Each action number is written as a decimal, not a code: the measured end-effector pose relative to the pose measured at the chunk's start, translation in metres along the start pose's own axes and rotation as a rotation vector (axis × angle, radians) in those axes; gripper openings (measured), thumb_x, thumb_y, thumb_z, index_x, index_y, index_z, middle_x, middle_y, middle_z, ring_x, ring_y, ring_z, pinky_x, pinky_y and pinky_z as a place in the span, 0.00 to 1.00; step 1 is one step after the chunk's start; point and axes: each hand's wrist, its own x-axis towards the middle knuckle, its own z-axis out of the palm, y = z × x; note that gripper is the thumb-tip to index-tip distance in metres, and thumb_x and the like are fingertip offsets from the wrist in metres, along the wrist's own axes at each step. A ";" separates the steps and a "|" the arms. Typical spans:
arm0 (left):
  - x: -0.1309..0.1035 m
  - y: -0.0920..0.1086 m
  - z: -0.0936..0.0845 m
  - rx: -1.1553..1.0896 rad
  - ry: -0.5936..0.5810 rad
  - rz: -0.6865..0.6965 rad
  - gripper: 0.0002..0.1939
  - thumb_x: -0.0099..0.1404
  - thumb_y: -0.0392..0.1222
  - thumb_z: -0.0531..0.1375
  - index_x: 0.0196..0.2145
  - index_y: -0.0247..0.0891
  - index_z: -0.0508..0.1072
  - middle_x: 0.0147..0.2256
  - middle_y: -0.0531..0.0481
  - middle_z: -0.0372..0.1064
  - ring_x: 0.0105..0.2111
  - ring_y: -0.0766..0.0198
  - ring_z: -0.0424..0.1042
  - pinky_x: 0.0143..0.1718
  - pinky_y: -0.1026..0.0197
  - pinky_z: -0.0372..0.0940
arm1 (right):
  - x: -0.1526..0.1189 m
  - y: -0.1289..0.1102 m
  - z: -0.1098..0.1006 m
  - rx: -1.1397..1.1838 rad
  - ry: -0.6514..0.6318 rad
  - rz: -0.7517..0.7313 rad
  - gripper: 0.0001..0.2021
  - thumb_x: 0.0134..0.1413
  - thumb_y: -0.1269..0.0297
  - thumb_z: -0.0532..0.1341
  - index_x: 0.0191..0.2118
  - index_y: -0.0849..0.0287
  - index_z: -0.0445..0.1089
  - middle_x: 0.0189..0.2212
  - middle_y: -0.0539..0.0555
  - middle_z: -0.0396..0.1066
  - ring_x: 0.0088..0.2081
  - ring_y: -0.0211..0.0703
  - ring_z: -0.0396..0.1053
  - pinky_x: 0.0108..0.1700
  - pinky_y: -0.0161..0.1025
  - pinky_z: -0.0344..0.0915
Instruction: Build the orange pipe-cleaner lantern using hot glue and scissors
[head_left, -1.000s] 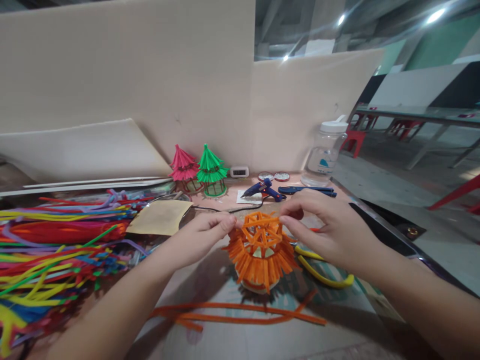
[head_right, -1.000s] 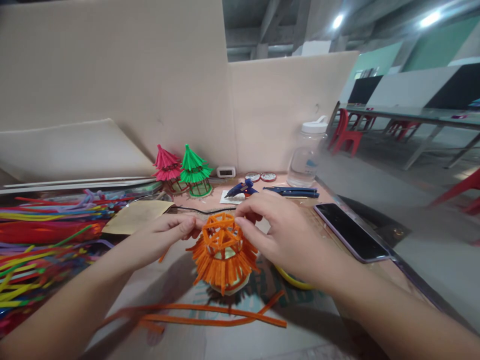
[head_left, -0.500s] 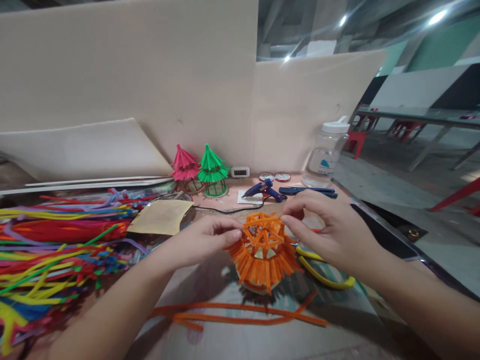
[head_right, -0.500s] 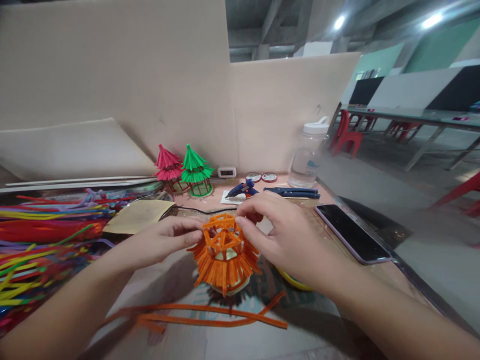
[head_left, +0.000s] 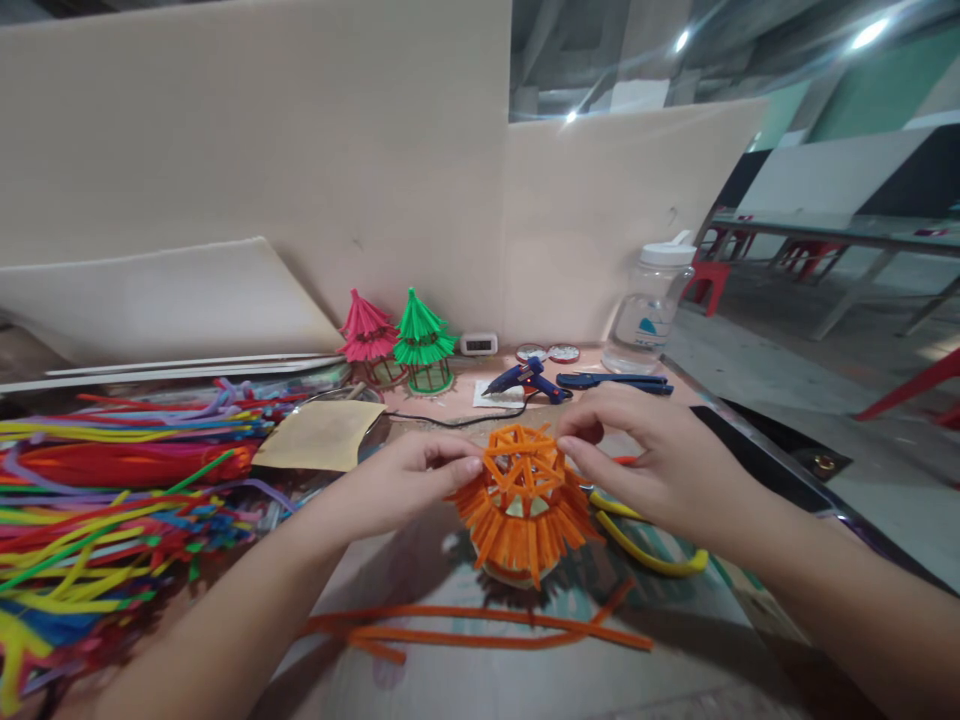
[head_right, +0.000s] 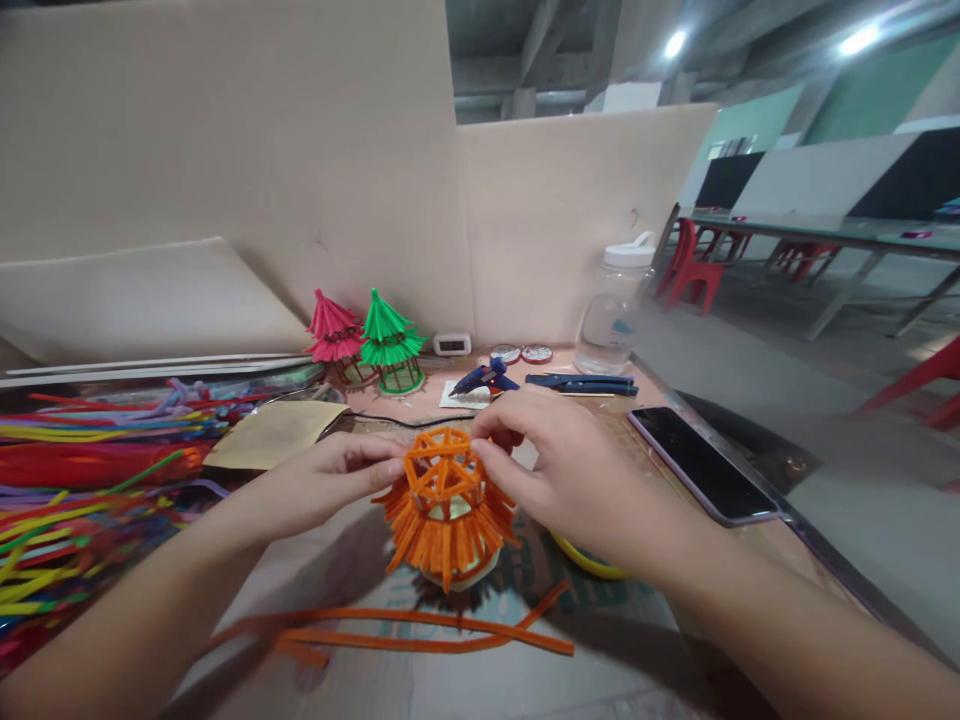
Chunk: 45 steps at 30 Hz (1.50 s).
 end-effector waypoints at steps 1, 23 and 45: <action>0.000 0.000 -0.001 0.012 0.002 0.008 0.19 0.70 0.52 0.53 0.34 0.34 0.75 0.31 0.50 0.70 0.31 0.64 0.66 0.35 0.62 0.63 | 0.000 0.000 0.000 -0.002 -0.005 -0.001 0.05 0.61 0.71 0.58 0.35 0.55 0.69 0.31 0.48 0.71 0.34 0.38 0.66 0.38 0.36 0.63; 0.001 0.055 0.005 0.607 0.463 0.240 0.10 0.67 0.45 0.59 0.37 0.44 0.80 0.34 0.52 0.73 0.38 0.61 0.71 0.42 0.60 0.63 | -0.007 0.030 -0.003 0.117 -0.089 0.276 0.09 0.60 0.62 0.62 0.43 0.52 0.78 0.38 0.51 0.80 0.39 0.43 0.76 0.39 0.38 0.70; 0.025 0.068 0.013 0.785 0.258 0.137 0.08 0.63 0.46 0.61 0.31 0.45 0.79 0.31 0.52 0.74 0.35 0.58 0.71 0.38 0.57 0.60 | -0.010 0.021 0.023 0.369 -0.096 0.277 0.06 0.58 0.69 0.63 0.37 0.56 0.79 0.35 0.51 0.81 0.38 0.41 0.76 0.39 0.37 0.69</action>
